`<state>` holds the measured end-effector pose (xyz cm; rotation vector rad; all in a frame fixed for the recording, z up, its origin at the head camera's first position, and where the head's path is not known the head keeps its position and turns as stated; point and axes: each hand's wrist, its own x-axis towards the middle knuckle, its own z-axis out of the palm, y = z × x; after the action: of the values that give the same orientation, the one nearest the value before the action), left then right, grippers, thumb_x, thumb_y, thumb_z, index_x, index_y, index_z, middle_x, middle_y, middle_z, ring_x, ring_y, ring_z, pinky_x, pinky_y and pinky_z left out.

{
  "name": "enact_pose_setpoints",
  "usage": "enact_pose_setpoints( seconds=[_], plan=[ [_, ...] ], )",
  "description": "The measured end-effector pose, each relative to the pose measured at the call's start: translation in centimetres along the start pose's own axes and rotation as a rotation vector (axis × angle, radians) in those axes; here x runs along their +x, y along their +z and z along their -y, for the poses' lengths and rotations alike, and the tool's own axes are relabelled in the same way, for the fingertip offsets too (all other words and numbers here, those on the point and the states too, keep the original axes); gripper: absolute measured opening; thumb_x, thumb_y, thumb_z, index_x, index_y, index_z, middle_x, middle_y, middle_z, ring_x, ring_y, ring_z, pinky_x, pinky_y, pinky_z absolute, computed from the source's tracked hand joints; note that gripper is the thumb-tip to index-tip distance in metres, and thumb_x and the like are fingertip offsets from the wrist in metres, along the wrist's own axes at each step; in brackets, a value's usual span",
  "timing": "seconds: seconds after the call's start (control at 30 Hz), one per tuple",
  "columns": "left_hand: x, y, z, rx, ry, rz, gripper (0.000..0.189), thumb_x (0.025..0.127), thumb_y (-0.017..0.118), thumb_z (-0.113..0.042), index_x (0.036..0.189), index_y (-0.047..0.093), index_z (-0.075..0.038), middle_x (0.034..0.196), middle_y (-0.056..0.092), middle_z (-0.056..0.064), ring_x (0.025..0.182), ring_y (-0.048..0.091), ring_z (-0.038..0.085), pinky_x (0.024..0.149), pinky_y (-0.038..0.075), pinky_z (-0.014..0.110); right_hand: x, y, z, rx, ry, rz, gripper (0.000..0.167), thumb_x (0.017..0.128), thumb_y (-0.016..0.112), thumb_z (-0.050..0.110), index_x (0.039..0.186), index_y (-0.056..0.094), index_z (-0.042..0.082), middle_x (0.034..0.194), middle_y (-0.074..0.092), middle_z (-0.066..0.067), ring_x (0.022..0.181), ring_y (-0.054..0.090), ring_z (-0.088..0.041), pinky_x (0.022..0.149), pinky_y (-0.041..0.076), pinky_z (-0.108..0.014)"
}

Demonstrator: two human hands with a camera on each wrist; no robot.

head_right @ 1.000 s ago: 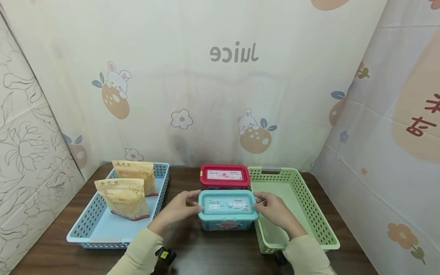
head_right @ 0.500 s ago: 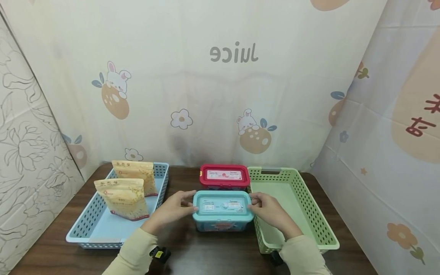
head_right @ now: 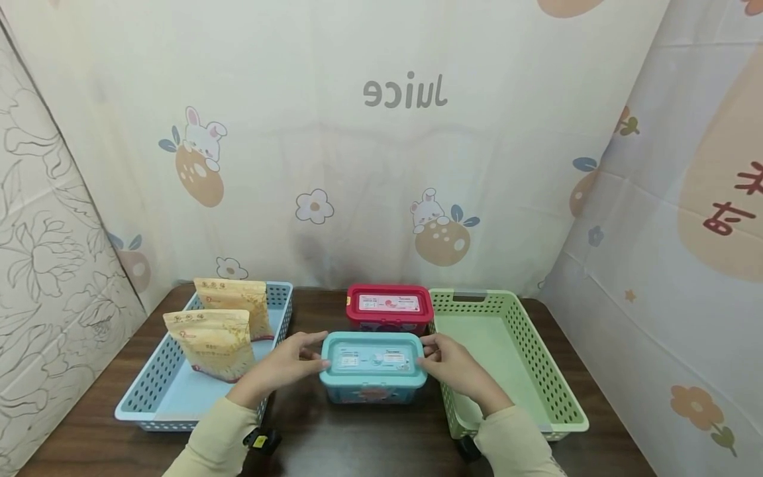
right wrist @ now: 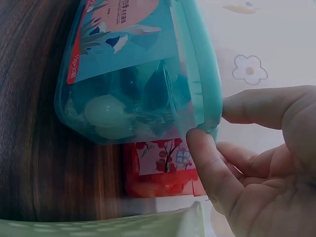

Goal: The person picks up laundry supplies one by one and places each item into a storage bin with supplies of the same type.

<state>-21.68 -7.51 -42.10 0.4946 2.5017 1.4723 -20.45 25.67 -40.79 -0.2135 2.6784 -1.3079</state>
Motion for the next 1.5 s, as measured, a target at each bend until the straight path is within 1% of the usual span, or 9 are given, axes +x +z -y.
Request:
enact_pose_setpoints(
  seconds=[0.27,0.4,0.6,0.77,0.93,1.13,1.27,1.37,1.5],
  plan=[
    [-0.5,-0.8,0.4,-0.005,-0.009,0.005,0.064,0.090,0.077,-0.020,0.143,0.051,0.003,0.124,0.056,0.017,0.103,0.064,0.025,0.081,0.057,0.043,0.3,0.7,0.3,0.017,0.002,0.019,0.048,0.095,0.071,0.015,0.133,0.054,-0.008,0.105,0.062,-0.009,0.093,0.059,-0.021,0.076,0.054,-0.034],
    [-0.7,-1.1,0.8,-0.021,0.010,0.014,0.063,0.091,0.076,-0.018,0.143,0.049,0.006,0.128,0.055,0.020,0.103,0.064,0.026,0.080,0.057,0.044,0.4,1.0,0.5,0.033,-0.011,0.042,0.049,0.095,0.070,0.015,0.133,0.052,-0.010,0.105,0.062,-0.009,0.093,0.058,-0.022,0.076,0.054,-0.033],
    [-0.9,-1.5,1.1,-0.045,0.019,0.021,0.063,0.091,0.076,-0.017,0.142,0.049,0.008,0.131,0.056,0.023,0.103,0.066,0.028,0.079,0.058,0.043,0.6,1.3,0.8,0.026,-0.032,0.047,0.048,0.095,0.070,0.015,0.132,0.052,-0.010,0.105,0.062,-0.010,0.093,0.058,-0.022,0.075,0.055,-0.031],
    [-0.9,-1.7,1.2,-0.056,0.023,0.022,0.063,0.090,0.076,-0.016,0.141,0.049,0.010,0.130,0.058,0.021,0.103,0.066,0.028,0.079,0.058,0.043,0.6,1.6,0.9,0.042,-0.010,0.042,0.048,0.094,0.072,0.016,0.131,0.053,-0.008,0.105,0.063,-0.009,0.091,0.058,-0.021,0.075,0.055,-0.032],
    [-1.0,-1.9,1.3,-0.048,0.030,0.023,0.064,0.091,0.076,-0.016,0.141,0.048,0.010,0.128,0.060,0.021,0.102,0.066,0.027,0.079,0.058,0.042,0.7,1.7,0.7,0.067,0.017,0.045,0.051,0.093,0.073,0.019,0.132,0.053,-0.007,0.105,0.063,-0.009,0.092,0.059,-0.022,0.076,0.056,-0.034],
    [-1.2,-1.9,1.5,-0.083,0.006,0.050,0.065,0.093,0.074,-0.022,0.144,0.046,0.009,0.123,0.065,0.017,0.105,0.067,0.028,0.083,0.057,0.045,0.8,1.4,0.3,0.087,0.028,0.070,0.056,0.093,0.073,0.024,0.135,0.052,-0.008,0.107,0.062,-0.010,0.094,0.058,-0.023,0.077,0.056,-0.037],
    [-1.3,-1.7,1.6,-0.131,-0.030,0.064,0.065,0.094,0.072,-0.024,0.142,0.047,0.011,0.113,0.069,0.013,0.100,0.067,0.024,0.084,0.057,0.042,0.5,1.2,0.1,0.116,0.030,0.108,0.063,0.095,0.071,0.028,0.140,0.047,-0.010,0.106,0.062,-0.011,0.095,0.059,-0.023,0.080,0.056,-0.041],
    [-1.4,-1.5,1.6,-0.174,-0.055,0.080,0.065,0.094,0.070,-0.023,0.141,0.044,0.015,0.112,0.068,0.014,0.097,0.067,0.022,0.083,0.058,0.039,0.3,1.1,-0.2,0.190,0.023,0.175,0.066,0.100,0.064,0.030,0.144,0.039,-0.014,0.115,0.063,-0.015,0.099,0.064,-0.025,0.087,0.057,-0.044],
    [-1.4,-1.3,1.7,-0.191,-0.080,0.093,0.067,0.096,0.067,-0.023,0.141,0.039,0.020,0.118,0.066,0.021,0.094,0.070,0.026,0.085,0.058,0.043,0.1,1.0,-0.3,0.267,0.009,0.246,0.067,0.104,0.055,0.032,0.146,0.033,-0.016,0.130,0.058,-0.021,0.107,0.065,-0.027,0.092,0.055,-0.044]
  ],
)
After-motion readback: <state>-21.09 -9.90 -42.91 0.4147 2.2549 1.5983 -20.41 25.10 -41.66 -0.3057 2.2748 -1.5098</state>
